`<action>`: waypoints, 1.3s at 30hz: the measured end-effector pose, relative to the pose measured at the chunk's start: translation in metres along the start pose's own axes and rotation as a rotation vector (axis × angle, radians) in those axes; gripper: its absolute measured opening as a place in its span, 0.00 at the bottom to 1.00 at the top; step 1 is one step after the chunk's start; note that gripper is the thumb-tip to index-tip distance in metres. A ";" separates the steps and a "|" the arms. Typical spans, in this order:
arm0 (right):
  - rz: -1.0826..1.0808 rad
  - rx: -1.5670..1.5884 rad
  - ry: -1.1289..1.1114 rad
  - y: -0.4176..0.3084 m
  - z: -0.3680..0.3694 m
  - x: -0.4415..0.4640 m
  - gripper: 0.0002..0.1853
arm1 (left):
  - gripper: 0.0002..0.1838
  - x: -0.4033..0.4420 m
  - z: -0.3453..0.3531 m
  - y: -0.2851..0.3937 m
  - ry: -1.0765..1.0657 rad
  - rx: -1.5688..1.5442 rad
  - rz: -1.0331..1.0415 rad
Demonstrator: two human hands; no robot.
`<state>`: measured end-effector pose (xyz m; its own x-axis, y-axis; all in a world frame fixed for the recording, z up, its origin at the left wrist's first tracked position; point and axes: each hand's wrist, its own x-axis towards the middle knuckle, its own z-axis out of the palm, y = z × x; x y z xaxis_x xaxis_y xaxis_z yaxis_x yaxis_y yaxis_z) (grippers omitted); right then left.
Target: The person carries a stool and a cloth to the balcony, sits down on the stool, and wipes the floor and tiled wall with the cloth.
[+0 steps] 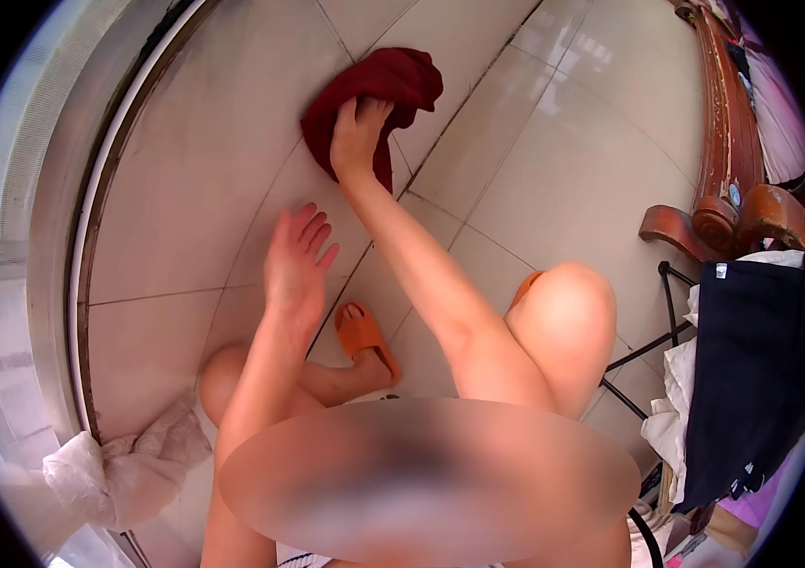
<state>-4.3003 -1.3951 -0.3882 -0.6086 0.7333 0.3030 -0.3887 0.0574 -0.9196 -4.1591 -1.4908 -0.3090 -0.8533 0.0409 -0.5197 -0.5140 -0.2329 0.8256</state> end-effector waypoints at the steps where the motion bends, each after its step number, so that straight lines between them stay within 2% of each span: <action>1: -0.054 0.010 -0.043 -0.003 -0.002 0.019 0.18 | 0.33 0.000 0.001 0.001 -0.011 0.011 0.009; 3: -0.001 0.111 0.009 0.004 -0.004 0.047 0.18 | 0.33 0.003 -0.001 0.001 0.005 0.010 0.006; 5: 0.056 0.140 0.094 0.048 -0.008 0.069 0.21 | 0.33 0.006 -0.004 0.001 0.016 0.007 0.003; 8: 0.431 0.345 0.184 0.104 -0.026 0.075 0.26 | 0.33 0.011 -0.004 0.002 0.054 -0.017 0.007; 11: 0.767 0.463 0.236 0.177 -0.044 0.040 0.32 | 0.33 0.018 -0.003 0.002 0.080 -0.009 0.005; 13: 1.060 0.381 0.354 0.164 -0.044 -0.004 0.33 | 0.33 0.020 -0.002 -0.001 0.084 0.000 -0.025; 15: 1.235 0.367 0.431 0.155 -0.040 -0.040 0.34 | 0.33 0.025 -0.003 -0.004 0.091 -0.009 -0.039; 20: 1.377 0.409 0.472 0.093 -0.019 -0.079 0.34 | 0.33 0.017 -0.003 0.000 0.186 0.029 -0.087; 23: 1.266 0.346 0.357 0.048 -0.003 -0.076 0.34 | 0.34 0.005 -0.006 0.008 0.284 0.014 -0.142; 24: 1.188 0.305 0.304 0.031 0.003 -0.072 0.33 | 0.34 -0.001 -0.010 0.010 0.291 0.012 -0.139; 26: 1.026 0.223 0.216 -0.003 0.016 -0.063 0.32 | 0.29 -0.009 -0.017 0.013 0.148 -0.091 -0.123; 27: 0.871 0.158 0.168 -0.027 0.023 -0.061 0.31 | 0.29 -0.014 -0.021 0.012 0.148 -0.092 -0.120; 28: 0.763 0.199 0.083 -0.083 0.020 -0.063 0.28 | 0.26 -0.020 -0.022 0.008 0.200 -0.116 -0.091; 29: 0.469 0.235 0.010 -0.095 0.026 -0.071 0.26 | 0.23 -0.026 -0.024 0.005 0.250 -0.139 -0.059; 31: -0.085 0.042 -0.062 -0.121 0.034 -0.092 0.28 | 0.20 -0.044 -0.037 0.002 0.248 -0.163 -0.007; 32: -0.219 0.004 -0.084 -0.127 0.037 -0.103 0.30 | 0.24 -0.053 -0.046 0.002 0.225 -0.196 0.026; 33: -0.254 -0.065 -0.106 -0.125 0.038 -0.117 0.32 | 0.28 -0.060 -0.056 0.002 0.199 -0.228 0.057; 35: -0.395 -0.078 -0.080 -0.112 0.032 -0.136 0.31 | 0.28 -0.061 -0.082 -0.011 0.229 -0.248 0.064; 37: -0.372 -0.076 -0.095 -0.089 0.027 -0.150 0.29 | 0.33 -0.060 -0.105 -0.019 0.220 -0.243 -0.046; 39: -0.350 -0.074 -0.118 -0.062 0.024 -0.164 0.28 | 0.36 -0.061 -0.114 -0.023 0.209 -0.223 -0.047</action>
<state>-4.1932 -1.5351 -0.3752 -0.5254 0.5776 0.6248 -0.5389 0.3424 -0.7696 -4.0849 -1.5987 -0.3215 -0.7809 -0.1383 -0.6092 -0.5009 -0.4442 0.7428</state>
